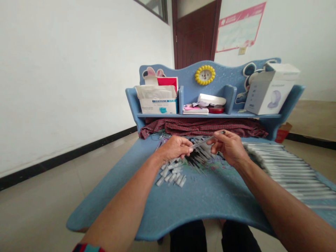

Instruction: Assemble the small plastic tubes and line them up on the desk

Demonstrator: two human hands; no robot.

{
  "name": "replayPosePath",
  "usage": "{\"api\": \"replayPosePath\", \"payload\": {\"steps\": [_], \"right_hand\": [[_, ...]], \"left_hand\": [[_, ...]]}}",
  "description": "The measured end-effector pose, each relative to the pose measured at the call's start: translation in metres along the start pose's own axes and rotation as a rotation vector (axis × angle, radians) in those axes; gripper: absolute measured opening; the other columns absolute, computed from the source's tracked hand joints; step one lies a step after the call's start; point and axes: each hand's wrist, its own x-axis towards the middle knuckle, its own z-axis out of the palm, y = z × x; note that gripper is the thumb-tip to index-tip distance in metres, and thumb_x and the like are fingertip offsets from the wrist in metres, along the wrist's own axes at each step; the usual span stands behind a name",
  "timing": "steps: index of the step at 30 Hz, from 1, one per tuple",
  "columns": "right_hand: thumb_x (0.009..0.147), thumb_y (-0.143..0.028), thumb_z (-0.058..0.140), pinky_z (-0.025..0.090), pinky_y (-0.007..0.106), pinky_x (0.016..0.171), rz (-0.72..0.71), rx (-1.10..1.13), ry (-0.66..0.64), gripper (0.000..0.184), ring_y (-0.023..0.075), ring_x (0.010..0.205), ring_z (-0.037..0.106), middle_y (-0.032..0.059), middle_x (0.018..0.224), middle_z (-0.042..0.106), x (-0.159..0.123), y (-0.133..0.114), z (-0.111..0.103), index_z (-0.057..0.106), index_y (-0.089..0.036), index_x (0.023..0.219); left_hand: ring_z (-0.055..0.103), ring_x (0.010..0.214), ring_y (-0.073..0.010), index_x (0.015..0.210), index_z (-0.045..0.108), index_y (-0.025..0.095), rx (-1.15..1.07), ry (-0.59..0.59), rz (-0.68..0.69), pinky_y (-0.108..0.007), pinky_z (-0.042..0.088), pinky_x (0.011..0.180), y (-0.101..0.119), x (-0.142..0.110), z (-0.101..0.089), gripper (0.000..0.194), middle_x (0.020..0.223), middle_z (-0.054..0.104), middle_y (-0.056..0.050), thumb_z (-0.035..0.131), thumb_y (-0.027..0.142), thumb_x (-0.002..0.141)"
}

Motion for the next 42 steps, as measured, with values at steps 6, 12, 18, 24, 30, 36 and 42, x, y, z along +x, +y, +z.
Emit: {"api": "replayPosePath", "payload": {"steps": [6,12,18,24,30,36,42], "right_hand": [[0.070,-0.031,0.066,0.046,0.023,0.038,-0.008,0.079,0.014,0.022,0.0147,0.039,0.059,0.0047,0.061,0.068,0.001,-0.002,-0.001,0.051,-0.015,0.070],[0.070,-0.024,0.066,0.051,0.025,0.044,-0.012,0.164,0.051,0.018,0.0172,0.047,0.064,0.0050,0.059,0.068,0.000,-0.002,0.004,0.050,-0.015,0.070],[0.072,-0.020,0.064,0.053,0.025,0.046,0.014,0.248,0.047,0.015,0.0173,0.050,0.066,0.0057,0.060,0.069,0.001,0.001,0.003,0.049,-0.015,0.071],[0.075,-0.021,0.062,0.054,0.024,0.047,0.028,0.298,0.050,0.011,0.0154,0.048,0.065,0.0041,0.057,0.068,0.000,0.006,0.005,0.053,-0.015,0.072],[0.076,-0.021,0.062,0.055,0.023,0.049,0.056,0.340,0.035,0.011,0.0149,0.048,0.065,0.0046,0.057,0.068,0.000,0.012,0.006,0.054,-0.015,0.072],[0.073,-0.028,0.066,0.054,0.023,0.048,0.035,0.333,0.006,0.018,0.0145,0.048,0.065,0.0040,0.059,0.068,0.006,0.014,0.006,0.053,-0.015,0.070],[0.071,-0.036,0.065,0.048,0.023,0.043,0.018,0.107,0.087,0.027,0.0129,0.046,0.060,0.0010,0.063,0.065,0.017,0.011,-0.004,0.050,-0.017,0.082]], "left_hand": [[0.042,0.040,-0.0034,0.072,0.060,0.011,-0.218,0.165,-0.033,-0.015,0.023,0.036,-0.001,0.003,0.008,0.019,0.057,0.058,0.000,0.065,0.028,0.064],[0.040,0.038,-0.0027,0.069,0.059,0.011,-0.256,0.256,0.061,-0.014,0.025,0.036,0.000,0.004,0.018,0.016,0.053,0.055,0.001,0.064,0.025,0.063],[0.037,0.036,-0.0020,0.068,0.057,0.011,-0.291,0.268,0.098,-0.015,0.021,0.035,0.006,0.002,0.020,0.017,0.052,0.054,0.002,0.064,0.026,0.064],[0.035,0.035,-0.0020,0.066,0.057,0.011,-0.249,0.308,0.143,-0.016,0.021,0.035,0.010,0.000,0.022,0.016,0.050,0.052,0.003,0.063,0.026,0.065],[0.034,0.035,-0.0021,0.065,0.057,0.012,-0.176,0.336,0.169,-0.016,0.022,0.036,0.010,0.001,0.021,0.015,0.049,0.051,0.004,0.061,0.027,0.066],[0.035,0.036,-0.0029,0.066,0.056,0.013,-0.164,0.324,0.160,-0.016,0.022,0.036,0.011,0.002,0.020,0.018,0.050,0.051,0.004,0.061,0.030,0.067],[0.036,0.038,-0.0034,0.068,0.058,0.013,-0.138,0.360,0.130,-0.016,0.023,0.036,0.011,0.006,0.019,0.020,0.052,0.052,0.003,0.061,0.032,0.065]]}}
